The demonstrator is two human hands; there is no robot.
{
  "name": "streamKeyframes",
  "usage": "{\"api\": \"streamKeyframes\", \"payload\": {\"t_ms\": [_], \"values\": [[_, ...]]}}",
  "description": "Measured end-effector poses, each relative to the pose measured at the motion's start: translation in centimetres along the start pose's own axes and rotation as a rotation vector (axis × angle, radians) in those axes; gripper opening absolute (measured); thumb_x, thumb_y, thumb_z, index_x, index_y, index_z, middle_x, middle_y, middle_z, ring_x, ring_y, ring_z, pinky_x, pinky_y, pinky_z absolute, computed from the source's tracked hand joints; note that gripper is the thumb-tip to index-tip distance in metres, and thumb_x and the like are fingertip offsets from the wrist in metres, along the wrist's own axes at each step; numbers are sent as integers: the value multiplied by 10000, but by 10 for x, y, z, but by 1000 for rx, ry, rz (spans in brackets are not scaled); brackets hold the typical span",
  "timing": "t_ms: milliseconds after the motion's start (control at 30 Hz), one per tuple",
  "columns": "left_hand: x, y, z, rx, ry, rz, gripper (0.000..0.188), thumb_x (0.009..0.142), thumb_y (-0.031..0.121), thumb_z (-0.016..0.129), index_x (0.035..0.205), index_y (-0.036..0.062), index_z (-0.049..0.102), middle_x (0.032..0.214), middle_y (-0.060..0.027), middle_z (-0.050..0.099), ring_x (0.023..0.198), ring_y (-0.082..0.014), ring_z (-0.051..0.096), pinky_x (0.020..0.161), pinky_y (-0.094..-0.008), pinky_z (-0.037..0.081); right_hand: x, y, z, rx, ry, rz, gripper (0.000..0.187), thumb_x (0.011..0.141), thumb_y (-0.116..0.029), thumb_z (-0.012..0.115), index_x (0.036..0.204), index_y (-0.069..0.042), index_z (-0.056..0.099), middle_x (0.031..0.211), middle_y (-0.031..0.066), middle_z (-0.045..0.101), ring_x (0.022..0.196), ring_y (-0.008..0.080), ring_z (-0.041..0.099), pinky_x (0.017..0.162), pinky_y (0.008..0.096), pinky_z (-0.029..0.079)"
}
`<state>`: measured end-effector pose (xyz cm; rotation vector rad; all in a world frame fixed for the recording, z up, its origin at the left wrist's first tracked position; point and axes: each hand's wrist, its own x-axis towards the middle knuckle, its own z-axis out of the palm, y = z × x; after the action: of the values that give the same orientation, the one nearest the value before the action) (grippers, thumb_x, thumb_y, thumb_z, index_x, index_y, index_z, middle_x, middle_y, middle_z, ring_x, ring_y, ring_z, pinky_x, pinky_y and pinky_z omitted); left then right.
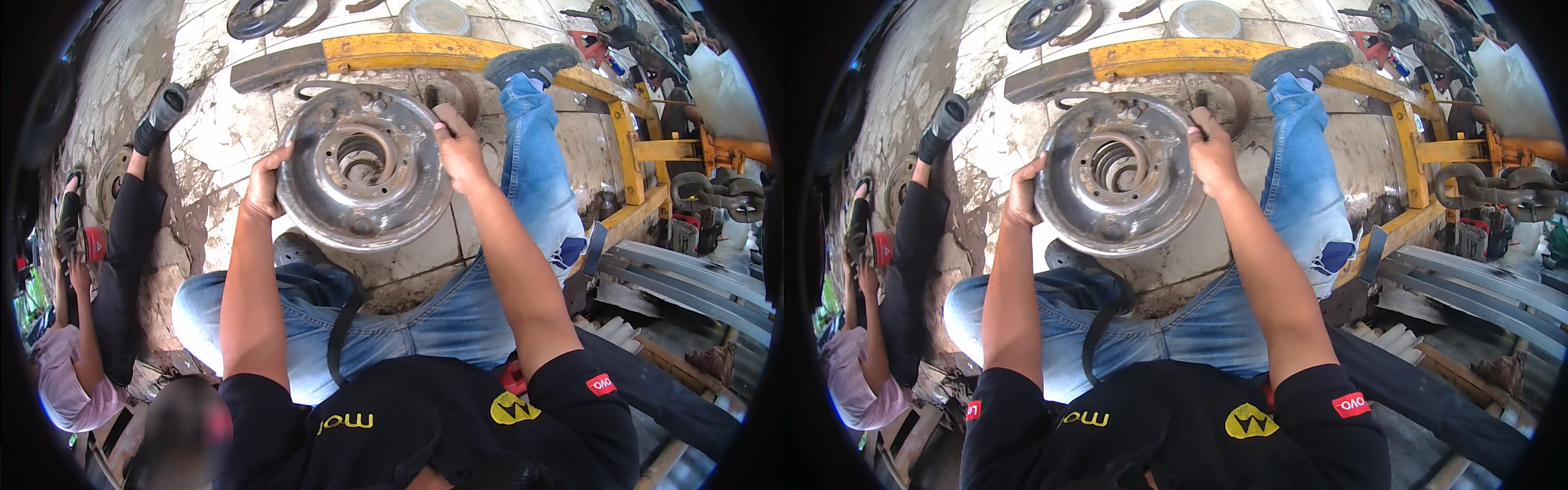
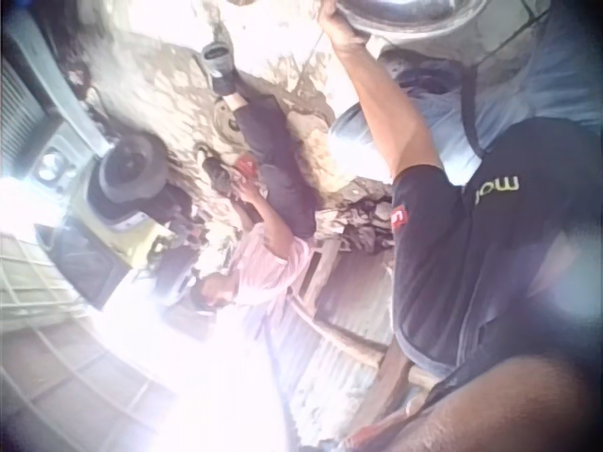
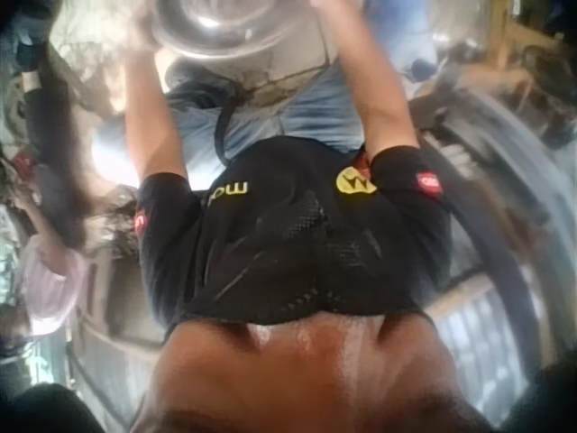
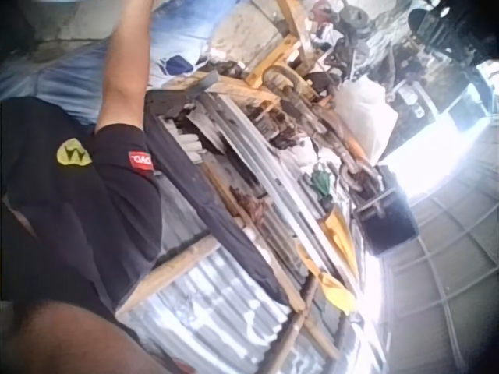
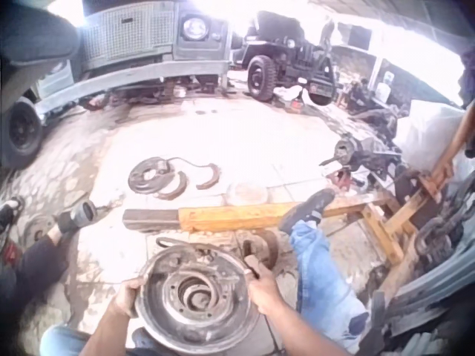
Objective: The person sits on the floor and assembles brake components by hand. They place a brake shoe into a drum, then fit a return spring onto the shoe, manipulating the parts to secure them together.
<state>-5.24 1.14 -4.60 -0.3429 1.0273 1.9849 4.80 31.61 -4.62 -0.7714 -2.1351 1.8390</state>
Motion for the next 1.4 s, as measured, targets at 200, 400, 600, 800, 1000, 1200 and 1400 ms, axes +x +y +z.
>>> {"api": "streamKeyframes", "payload": {"t_ms": [200, 400, 600, 800, 1000, 1200, 1400], "values": [[6, 32, -43, 22, 99, 218, 477, 921, 316, 572, 1256, -23, 554, 1145, -189, 644, 991, -296, 649, 941, -407, 516, 2, -11, 57, 215, -13, -9, 291, 976, -32, 502, 1257, 9, 566, 1224, 178, 613, 1122, 214, 566, 976, 280, 405], [-15, 59, -110, 7, 164, 234, 397, 849, 232, 605, 1135, -43, 630, 1096, -199, 671, 933, -327, 668, 899, -430, 540, 45, -42, 110, 283, -101, 31, 316, 1009, -131, 489, 1305, -47, 559, 1285, 199, 587, 1216, 298, 551, 1056, 335, 417], [-20, 47, -51, 125, 332, 117, 380, 817, 192, 673, 1113, -44, 637, 1072, -155, 681, 956, -290, 651, 920, -383, 510, 112, 65, 29, -289, 384, -153, 295, 960, -133, 520, 1224, -50, 624, 1221, 197, 635, 1149, 324, 606, 968, 370, 470], [-17, 55, -65, 115, 460, 121, 319, 843, 123, 653, 1105, -59, 642, 996, -147, 692, 852, -241, 678, 831, -349, 547, 139, 183, -49, -678, 569, 331, 408, 918, -151, 496, 1294, 3, 529, 1189, 287, 616, 1094, 430, 602, 929, 462, 478], [-19, 58, -16, 259, 583, 262, 390, 851, 66, 629, 1219, -53, 576, 1022, -153, 676, 857, -234, 679, 802, -345, 557, 130, 215, -18, -522, 621, 522, 446, 862, -178, 638, 1223, 58, 524, 1204, 272, 611, 1101, 409, 608, 949, 441, 476], [-15, 59, -16, 329, 623, 233, 508, 838, 97, 626, 1311, -47, 508, 1108, -175, 650, 924, -245, 663, 815, -340, 543, 143, 207, -25, 121, 644, 824, 296, 878, -152, 591, 1129, 4, 586, 1018, 161, 651, 890, 320, 645, 715, 440, 557], [-14, 60, -3, 566, 712, 347, 647, 801, 118, 677, 1389, -21, 447, 1224, -203, 601, 1074, -270, 608, 923, -346, 486, 131, 162, -30, 713, 392, 838, 202, 929, -112, 479, 1080, -20, 576, 1058, 180, 608, 910, 314, 611, 773, 457, 551]]}}
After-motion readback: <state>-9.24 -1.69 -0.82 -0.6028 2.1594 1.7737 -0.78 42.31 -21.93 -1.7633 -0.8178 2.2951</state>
